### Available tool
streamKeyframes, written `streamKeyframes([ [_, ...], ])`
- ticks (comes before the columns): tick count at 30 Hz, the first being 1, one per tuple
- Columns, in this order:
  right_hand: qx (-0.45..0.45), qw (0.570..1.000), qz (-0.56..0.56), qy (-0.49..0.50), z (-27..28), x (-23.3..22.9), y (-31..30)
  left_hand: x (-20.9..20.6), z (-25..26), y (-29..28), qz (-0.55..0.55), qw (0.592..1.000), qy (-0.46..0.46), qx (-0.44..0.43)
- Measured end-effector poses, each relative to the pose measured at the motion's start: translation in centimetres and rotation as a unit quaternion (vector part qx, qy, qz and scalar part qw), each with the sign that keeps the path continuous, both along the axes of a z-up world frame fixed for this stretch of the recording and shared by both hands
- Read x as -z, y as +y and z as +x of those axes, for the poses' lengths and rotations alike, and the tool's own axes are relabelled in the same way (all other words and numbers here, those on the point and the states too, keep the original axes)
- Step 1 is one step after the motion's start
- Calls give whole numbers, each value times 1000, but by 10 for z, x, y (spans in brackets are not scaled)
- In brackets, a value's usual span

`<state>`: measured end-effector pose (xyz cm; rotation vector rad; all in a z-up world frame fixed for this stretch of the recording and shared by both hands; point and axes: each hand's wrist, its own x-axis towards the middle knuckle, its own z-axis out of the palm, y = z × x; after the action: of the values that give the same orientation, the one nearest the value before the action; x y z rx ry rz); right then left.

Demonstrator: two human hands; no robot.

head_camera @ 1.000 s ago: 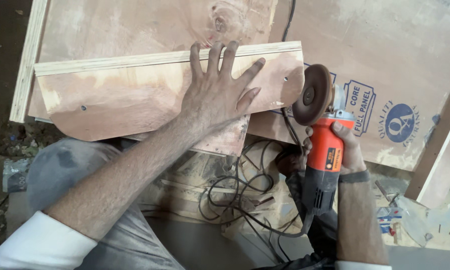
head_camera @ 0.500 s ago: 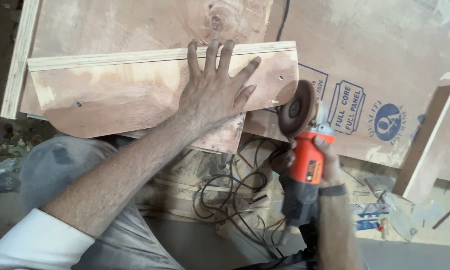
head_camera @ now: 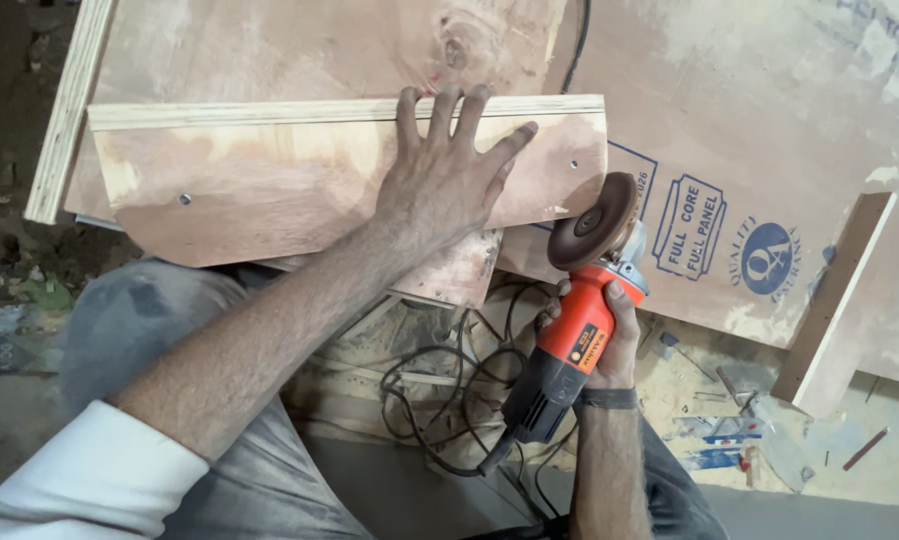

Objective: The person uses a power sander to smooth the edges and surfaces of several wooden boards, turning the pieces over and holding them by hand to sand different sides.

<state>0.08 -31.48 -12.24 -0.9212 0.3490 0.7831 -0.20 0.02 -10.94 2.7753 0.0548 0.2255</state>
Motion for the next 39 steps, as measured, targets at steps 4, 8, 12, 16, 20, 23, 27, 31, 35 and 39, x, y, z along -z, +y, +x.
streamKeyframes([
  [4,15,999,-35,-18,-12,9,2,2,-1,0,0,1000,-14,-4],
  [8,9,998,57,-15,-33,7,11,1,-2,-2,-6,1000,-26,-5],
  [12,42,999,21,-4,-53,-1,27,2,-2,-2,-5,1000,-23,-7],
  [16,56,998,-24,-29,-74,-5,36,5,-1,-3,0,1000,-25,-2],
  [20,79,997,16,-18,-76,-4,31,4,0,-2,-1,1000,-28,-4],
  [23,43,998,34,-6,-58,0,26,1,-2,-3,-5,1000,-22,-8],
  [27,40,999,8,-12,-44,1,31,-2,-4,-2,-6,1000,-7,-10],
  [31,51,998,-13,-26,-47,3,37,0,0,-2,-10,1000,-3,-13],
  [35,70,995,-47,-57,-65,2,39,4,1,-2,-17,1000,2,-11],
  [39,69,996,-33,-37,-87,4,42,6,0,-4,-26,1000,8,-7],
])
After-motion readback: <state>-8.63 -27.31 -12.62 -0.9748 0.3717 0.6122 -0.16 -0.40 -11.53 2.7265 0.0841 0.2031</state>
